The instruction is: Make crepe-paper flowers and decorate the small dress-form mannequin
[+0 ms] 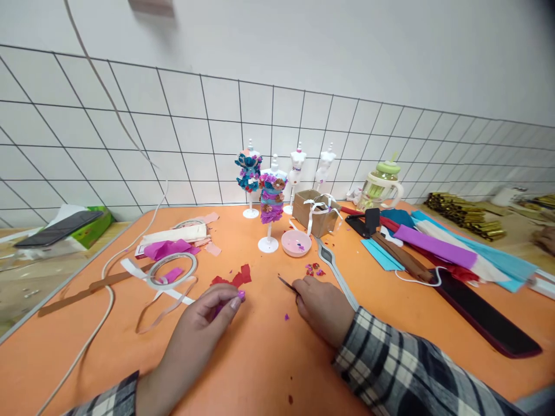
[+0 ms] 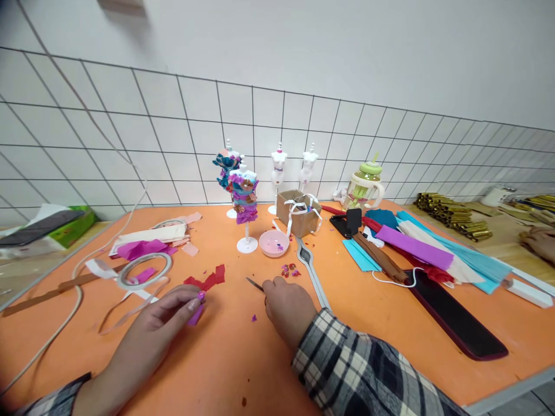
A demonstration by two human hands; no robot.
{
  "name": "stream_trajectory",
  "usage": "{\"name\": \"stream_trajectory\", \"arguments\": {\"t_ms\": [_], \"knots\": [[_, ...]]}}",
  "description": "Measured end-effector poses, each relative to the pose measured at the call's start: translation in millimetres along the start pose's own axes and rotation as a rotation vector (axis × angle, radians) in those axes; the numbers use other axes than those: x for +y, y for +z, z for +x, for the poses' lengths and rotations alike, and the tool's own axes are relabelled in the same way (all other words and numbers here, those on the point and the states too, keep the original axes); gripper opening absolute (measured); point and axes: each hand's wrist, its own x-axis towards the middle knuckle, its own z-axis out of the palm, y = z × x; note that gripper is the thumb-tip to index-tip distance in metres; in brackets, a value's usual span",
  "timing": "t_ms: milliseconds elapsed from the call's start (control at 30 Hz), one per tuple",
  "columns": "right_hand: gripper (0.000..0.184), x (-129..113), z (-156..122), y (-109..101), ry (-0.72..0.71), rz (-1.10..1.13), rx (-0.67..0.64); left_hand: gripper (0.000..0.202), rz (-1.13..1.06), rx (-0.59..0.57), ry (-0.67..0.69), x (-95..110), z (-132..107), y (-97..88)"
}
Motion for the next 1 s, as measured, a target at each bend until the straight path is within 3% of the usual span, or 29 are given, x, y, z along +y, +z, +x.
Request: {"name": "stream_trajectory", "arguments": {"t_ms": [100,200,300,400,467,633,800,1000], "knots": [[0.017,9.3,9.3,6.1,-0.095,0.34,0.099,0.018,-0.008,0.005,0.015,4.8,-2.6,1.1],[0.016,11.0,14.6,10.7,-0.116,0.607,0.106,0.016,0.019,0.008,0.034,5.4,-5.4,2.8],[0.019,1.5,7.3,11.8,-0.118,0.831,0.017,0.015,0.053,-0.025,0.06,2.8,-7.2,4.6],[0.009,-13.5,-8.2,10.3,-0.164,1.0,-0.176,0.016,0.067,-0.074,0.089,1.7,-7.6,5.8],[0.01,-21.1,-16.4,8.5,-0.218,0.974,-0.216,0.017,0.062,-0.086,0.102,3.1,-7.3,6.4],[0.033,-25.1,-20.9,3.9,-0.316,0.813,-0.135,0.016,0.049,-0.101,0.099,9.4,-8.0,7.5],[0.029,-24.8,-21.3,2.2,-0.356,0.808,-0.165,0.017,0.052,-0.184,0.134,11.3,-11.2,8.7],[0.03,-22.3,-22.0,3.9,-0.383,0.814,-0.172,0.017,0.059,-0.201,0.157,11.3,-9.0,8.7]]}}
